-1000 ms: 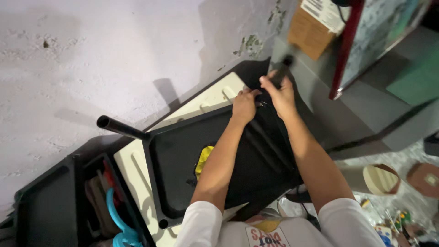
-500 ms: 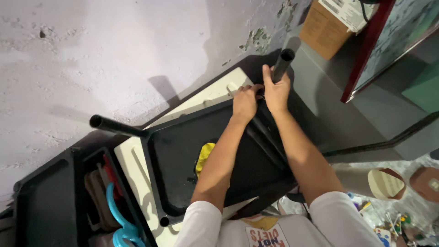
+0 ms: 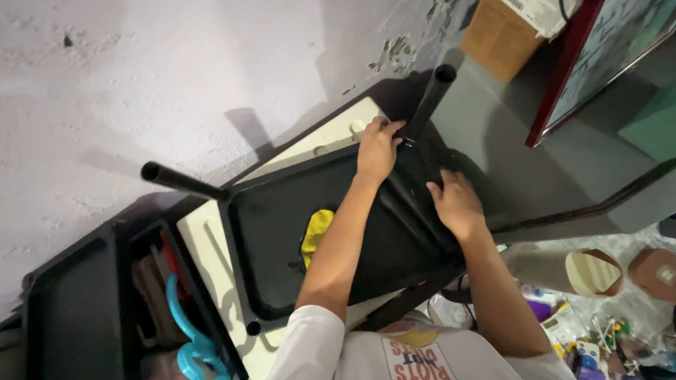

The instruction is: The person wipes plastic shelf trays and poles with a cloth and assembles a plastic storage rack by inserting the poles into the trays by hand.

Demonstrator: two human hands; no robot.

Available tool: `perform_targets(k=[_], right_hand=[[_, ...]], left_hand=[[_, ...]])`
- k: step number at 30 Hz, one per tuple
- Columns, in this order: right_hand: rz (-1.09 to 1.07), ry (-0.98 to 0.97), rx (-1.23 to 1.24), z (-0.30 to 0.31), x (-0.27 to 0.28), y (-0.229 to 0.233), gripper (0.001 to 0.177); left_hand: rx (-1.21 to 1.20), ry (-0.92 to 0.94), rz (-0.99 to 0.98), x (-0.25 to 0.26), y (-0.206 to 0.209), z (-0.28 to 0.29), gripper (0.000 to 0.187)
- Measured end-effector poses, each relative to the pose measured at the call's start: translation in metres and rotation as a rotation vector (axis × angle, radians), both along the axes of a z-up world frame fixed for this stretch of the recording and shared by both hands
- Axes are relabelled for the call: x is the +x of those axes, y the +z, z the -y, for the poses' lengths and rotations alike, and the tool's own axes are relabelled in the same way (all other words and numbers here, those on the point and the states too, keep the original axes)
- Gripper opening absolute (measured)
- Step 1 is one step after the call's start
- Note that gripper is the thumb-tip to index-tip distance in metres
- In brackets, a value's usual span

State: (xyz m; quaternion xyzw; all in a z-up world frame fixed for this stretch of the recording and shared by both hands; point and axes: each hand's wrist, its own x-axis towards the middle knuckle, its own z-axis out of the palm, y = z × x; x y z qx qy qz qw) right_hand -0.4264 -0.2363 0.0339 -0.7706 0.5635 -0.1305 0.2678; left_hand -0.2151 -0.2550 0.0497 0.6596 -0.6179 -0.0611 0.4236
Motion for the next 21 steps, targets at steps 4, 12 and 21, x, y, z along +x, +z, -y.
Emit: perform_targets(k=[4, 12, 21], right_hand=[[0.014, 0.01, -0.323, -0.018, -0.006, -0.009, 0.04], [0.028, 0.063, -0.565, -0.009, 0.008, -0.02, 0.037], [0.068, 0.181, -0.572, 0.007, 0.025, -0.005, 0.036]], left_hand=[[-0.131, 0.059, 0.07, 0.004, 0.028, -0.06, 0.063], [0.395, 0.944, 0.52, 0.056, 0.02, -0.253, 0.052], [0.653, 1.052, 0.16, 0.139, -0.055, -0.332, 0.029]])
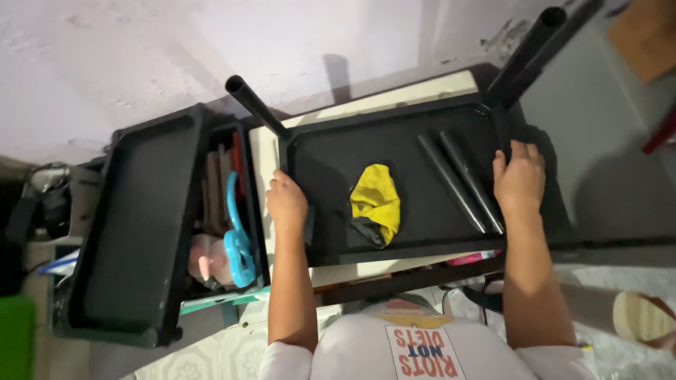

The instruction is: The person wipes plastic shelf trays and poles with a cloth and assembles a plastic storage rack by inserting the poles into the trays by hand.

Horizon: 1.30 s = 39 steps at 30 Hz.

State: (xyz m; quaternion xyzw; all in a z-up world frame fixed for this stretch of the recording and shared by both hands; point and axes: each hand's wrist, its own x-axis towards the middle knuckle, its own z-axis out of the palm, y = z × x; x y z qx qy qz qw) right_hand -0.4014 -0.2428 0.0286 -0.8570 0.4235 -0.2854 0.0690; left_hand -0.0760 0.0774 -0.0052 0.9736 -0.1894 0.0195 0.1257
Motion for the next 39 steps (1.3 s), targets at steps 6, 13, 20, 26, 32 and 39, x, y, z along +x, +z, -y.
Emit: perform_targets(k=[6, 13, 20, 26, 32, 39], right_hand=[[-0.038, 0.055, 0.111, 0.021, 0.051, 0.0, 0.031], [-0.039, 0.097, 0.092, 0.034, 0.059, -0.005, 0.041], [0.044, 0.296, 0.017, -0.049, 0.055, 0.04, 0.033], [-0.232, 0.168, -0.126, -0.102, 0.068, 0.041, 0.046], [0.04, 0.35, 0.081, -0.129, 0.071, 0.062, 0.038], [0.652, 0.962, 1.154, -0.216, 0.128, 0.071, 0.026]], left_hand=[[-0.085, 0.045, 0.008, -0.001, 0.005, -0.024, 0.046], [-0.176, 0.002, 0.053, -0.003, 0.027, -0.026, 0.056], [-0.455, -0.449, 0.221, -0.099, 0.088, -0.001, 0.055], [-0.475, -0.734, -0.04, -0.159, 0.108, 0.018, 0.067], [-0.644, -0.579, 0.005, -0.136, 0.118, -0.054, 0.057], [-0.646, -0.148, -0.134, -0.13, 0.073, -0.133, 0.082]])
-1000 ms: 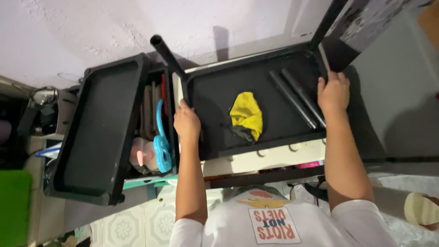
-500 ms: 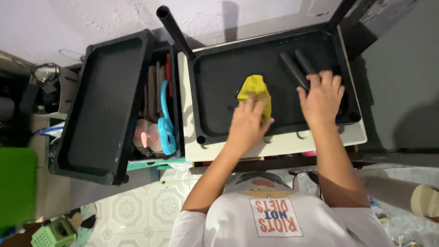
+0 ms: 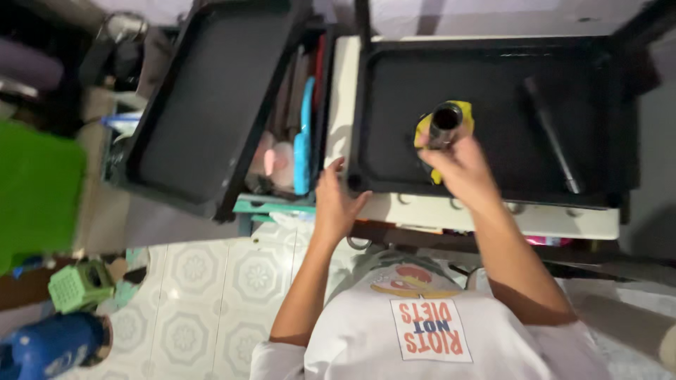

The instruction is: The person wipes plastic shelf trays and poles with a cloth and assembles a plastic storage rack by inserting the poles into the trays by hand.

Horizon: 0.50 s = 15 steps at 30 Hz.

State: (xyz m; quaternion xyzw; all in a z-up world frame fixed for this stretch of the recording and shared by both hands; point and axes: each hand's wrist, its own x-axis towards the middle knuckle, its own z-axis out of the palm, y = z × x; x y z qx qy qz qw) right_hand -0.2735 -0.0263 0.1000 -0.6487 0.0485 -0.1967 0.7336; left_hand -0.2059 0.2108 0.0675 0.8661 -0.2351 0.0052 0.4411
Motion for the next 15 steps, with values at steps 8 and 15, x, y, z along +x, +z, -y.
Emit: perform_targets(k=[8, 15], right_hand=[[-0.032, 0.168, 0.334, -0.083, 0.059, -0.007, 0.029], [-0.133, 0.223, -0.098, -0.112, 0.068, -0.036, 0.03]], left_hand=[[-0.118, 0.0, -0.087, 0.002, -0.038, -0.016, 0.079], [-0.164, -0.03, -0.169, 0.007, -0.038, -0.021, 0.061]])
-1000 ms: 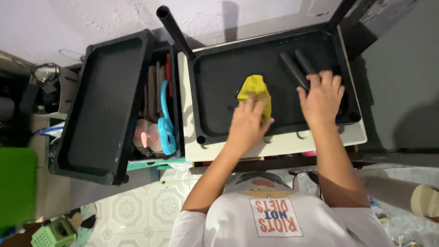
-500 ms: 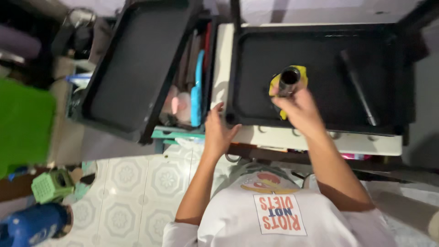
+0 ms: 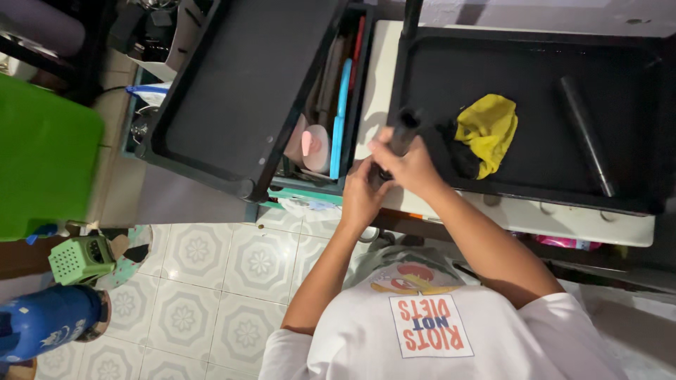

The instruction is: The person wipes plastic shelf trays and poles with a cloth and assembles a plastic storage rack by inserting the poles into the trays by hand.

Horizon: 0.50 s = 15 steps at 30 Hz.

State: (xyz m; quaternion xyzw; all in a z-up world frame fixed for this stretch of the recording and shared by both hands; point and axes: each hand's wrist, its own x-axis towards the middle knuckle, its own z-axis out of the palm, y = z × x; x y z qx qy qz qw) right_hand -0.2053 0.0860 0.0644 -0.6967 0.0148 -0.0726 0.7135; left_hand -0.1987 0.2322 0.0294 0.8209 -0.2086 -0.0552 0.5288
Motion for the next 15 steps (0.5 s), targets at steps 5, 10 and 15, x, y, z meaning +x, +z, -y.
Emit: perform_targets(k=[5, 10, 15], right_hand=[[0.147, -0.182, -0.027, -0.018, -0.004, -0.025, 0.018], [0.132, -0.303, -0.101, -0.028, -0.005, -0.039, 0.023], [-0.053, -0.086, -0.051, -0.001, -0.019, 0.011, 0.014]], left_hand=[[-0.043, -0.002, 0.144, -0.001, 0.005, 0.0, 0.052], [-0.017, -0.013, 0.167, -0.008, 0.002, 0.0, 0.056], [0.07, -0.042, 0.271, -0.025, 0.007, -0.008, 0.048]])
